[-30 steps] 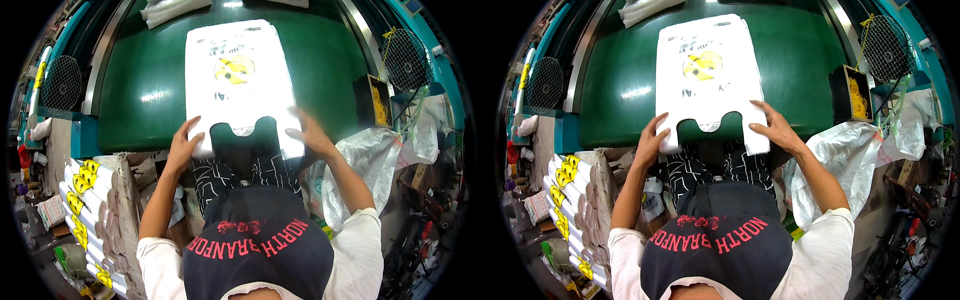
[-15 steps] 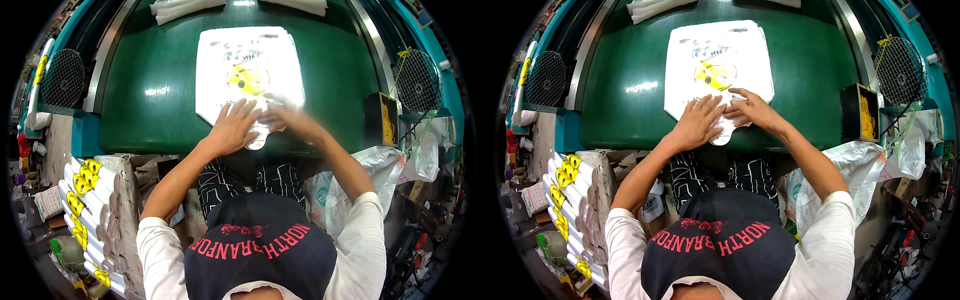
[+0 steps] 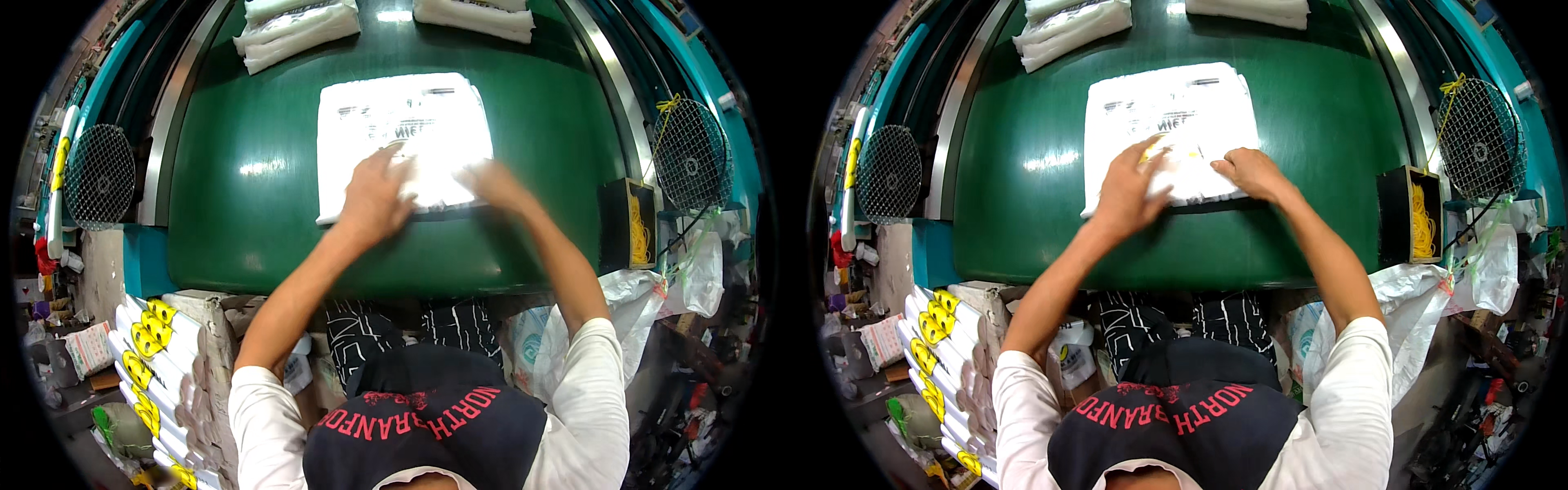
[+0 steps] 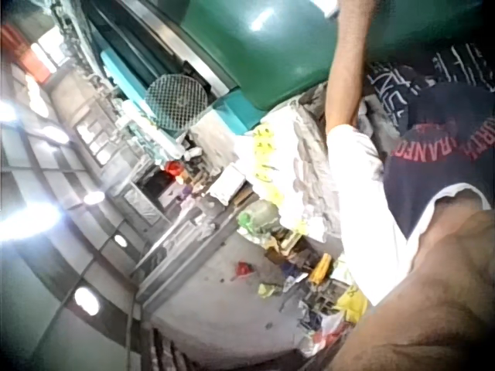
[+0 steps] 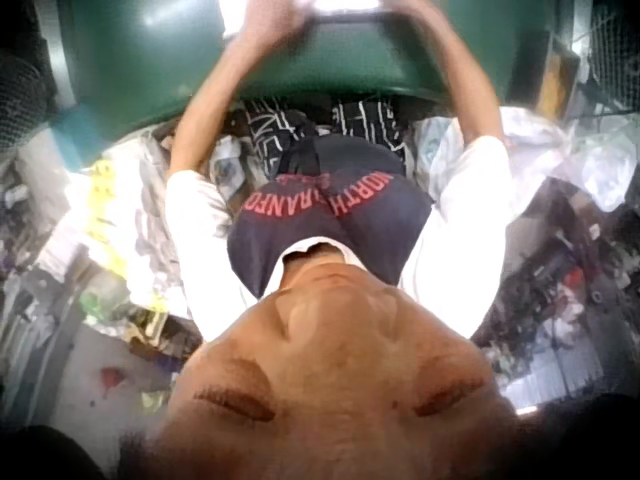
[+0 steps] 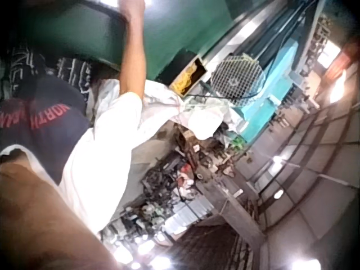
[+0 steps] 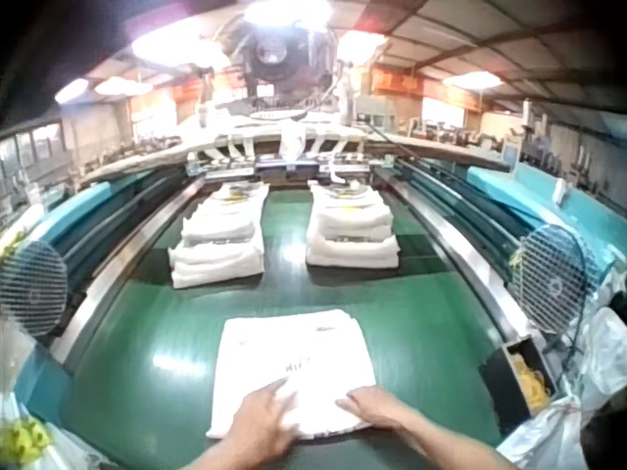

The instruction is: The person takes plastic bags with a smiley face print from a conveyor belt, folds them into a rectangular shape by hand, and places them in a stack to the side.

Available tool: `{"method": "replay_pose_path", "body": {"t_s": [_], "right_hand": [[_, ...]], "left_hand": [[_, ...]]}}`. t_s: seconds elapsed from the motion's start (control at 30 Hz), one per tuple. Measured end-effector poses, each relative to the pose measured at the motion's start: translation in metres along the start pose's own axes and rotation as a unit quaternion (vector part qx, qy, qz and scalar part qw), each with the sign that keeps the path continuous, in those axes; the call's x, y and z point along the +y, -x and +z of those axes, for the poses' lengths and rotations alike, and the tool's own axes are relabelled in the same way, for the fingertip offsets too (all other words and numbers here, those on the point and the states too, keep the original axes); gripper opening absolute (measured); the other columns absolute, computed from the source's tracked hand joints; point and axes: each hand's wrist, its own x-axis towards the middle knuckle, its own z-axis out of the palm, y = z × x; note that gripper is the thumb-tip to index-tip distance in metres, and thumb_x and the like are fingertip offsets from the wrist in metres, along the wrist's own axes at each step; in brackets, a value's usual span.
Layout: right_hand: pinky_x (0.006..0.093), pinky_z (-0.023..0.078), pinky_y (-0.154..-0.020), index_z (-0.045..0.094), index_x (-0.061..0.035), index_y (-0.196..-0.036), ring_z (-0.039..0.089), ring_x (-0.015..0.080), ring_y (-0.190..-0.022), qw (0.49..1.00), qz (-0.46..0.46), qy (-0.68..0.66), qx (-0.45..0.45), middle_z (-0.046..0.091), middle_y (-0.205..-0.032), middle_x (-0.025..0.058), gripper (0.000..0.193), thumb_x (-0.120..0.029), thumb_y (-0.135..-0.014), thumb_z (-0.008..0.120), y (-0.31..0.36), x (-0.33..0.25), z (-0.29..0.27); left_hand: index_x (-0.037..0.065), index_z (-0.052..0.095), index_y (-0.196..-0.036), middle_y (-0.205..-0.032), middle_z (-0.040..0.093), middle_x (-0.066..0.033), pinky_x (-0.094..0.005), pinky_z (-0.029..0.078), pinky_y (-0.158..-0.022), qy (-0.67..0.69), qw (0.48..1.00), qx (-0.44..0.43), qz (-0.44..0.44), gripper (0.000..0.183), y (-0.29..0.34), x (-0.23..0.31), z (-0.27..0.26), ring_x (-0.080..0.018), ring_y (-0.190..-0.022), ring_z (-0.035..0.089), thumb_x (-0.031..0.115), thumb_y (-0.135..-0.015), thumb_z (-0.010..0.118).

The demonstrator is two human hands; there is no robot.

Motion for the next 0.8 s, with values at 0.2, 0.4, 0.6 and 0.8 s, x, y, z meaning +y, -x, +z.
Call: {"method": "replay_pose_path", "body": {"t_s": [0.2,0.4,0.6,0.8], "right_hand": [[0.0428,0.047,-0.059,0.062,0.0048,-0.077,0.063,0.0311,-0.065,0.992,0.091,0.08,0.044,0.061,-0.072,0.0236,0.052,-0.046,-0.088,0.055,0.014,0.005,-0.014],[0.0298,0.054,-0.063,0.058,0.0068,-0.109,0.064,0.0169,-0.075,0.891,0.059,-0.446,0.057,0.065,-0.094,0.0124,0.044,-0.026,-0.082,0.069,0.017,0.005,-0.022],[0.0267,0.049,-0.07,0.06,-0.0019,-0.101,0.061,0.0132,-0.08,0.936,0.028,-0.325,0.131,0.064,-0.089,0.0059,0.023,-0.01,-0.081,0.068,0.015,-0.012,-0.045],[0.0389,0.049,-0.081,0.056,-0.0036,-0.11,0.061,0.0311,-0.096,0.941,-0.289,0.101,0.141,0.065,-0.098,0.0129,0.033,-0.016,-0.081,0.068,0.073,0.027,0.002]], "left_hand": [[0.011,0.057,-0.115,-0.106,0.054,-0.0103,-0.0394,0.05,-0.076,-0.033,0.969,-0.243,-0.014,0.048,-0.02,0.001,0.026,-0.0292,-0.098,0.054,0.01,-0.068,0.068],[0.012,0.028,-0.144,-0.151,0.022,-0.017,-0.0592,0.017,-0.109,-0.01,0.946,-0.309,0.1,0.087,0.047,0.053,0.017,-0.0378,-0.14,0.018,0.069,-0.081,0.048],[0.036,0.023,-0.146,-0.155,0.008,-0.014,-0.0682,0.008,-0.106,-0.093,0.925,-0.365,-0.054,0.074,0.037,0.019,0.015,-0.0343,-0.143,0.007,0.072,-0.083,0.038],[0.015,0.053,-0.128,-0.124,0.052,-0.0147,-0.0503,0.037,-0.098,0.016,0.954,-0.287,-0.086,0.06,0.05,0.016,0.011,-0.0328,-0.114,0.05,0.056,-0.084,0.053]]}}
